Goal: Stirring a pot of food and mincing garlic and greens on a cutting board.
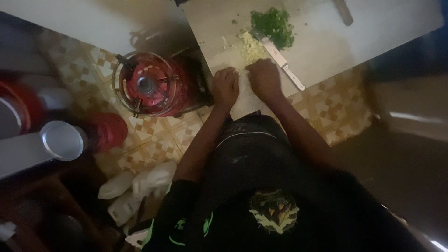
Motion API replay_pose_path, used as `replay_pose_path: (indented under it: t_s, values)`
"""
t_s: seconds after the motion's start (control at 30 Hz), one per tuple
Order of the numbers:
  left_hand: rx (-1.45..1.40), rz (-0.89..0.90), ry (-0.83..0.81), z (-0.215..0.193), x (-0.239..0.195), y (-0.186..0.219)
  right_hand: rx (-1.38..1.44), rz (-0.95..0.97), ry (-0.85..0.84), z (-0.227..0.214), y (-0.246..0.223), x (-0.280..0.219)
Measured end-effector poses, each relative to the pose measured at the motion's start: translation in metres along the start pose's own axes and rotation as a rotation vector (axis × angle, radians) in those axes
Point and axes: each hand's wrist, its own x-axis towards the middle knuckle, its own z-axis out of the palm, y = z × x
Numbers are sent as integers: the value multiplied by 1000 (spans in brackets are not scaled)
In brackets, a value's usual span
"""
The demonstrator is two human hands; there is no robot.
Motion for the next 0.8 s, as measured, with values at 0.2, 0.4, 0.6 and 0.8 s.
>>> replay_pose_path:
  t_s: [0.2,0.4,0.6,0.8]
  values:
    - [-9,-73,-15,-5,0,8,-239,-193,-61,17,-12,35]
    - [9,-11,25,-3,1,5,-307,-412,-143,-8,-15,43]
    - [5,-24,0,-9,9,11,-261,-468,-160,-15,-19,45]
    - [-53,-23,-3,-10,7,9,56,-443,-202,-16,-8,40]
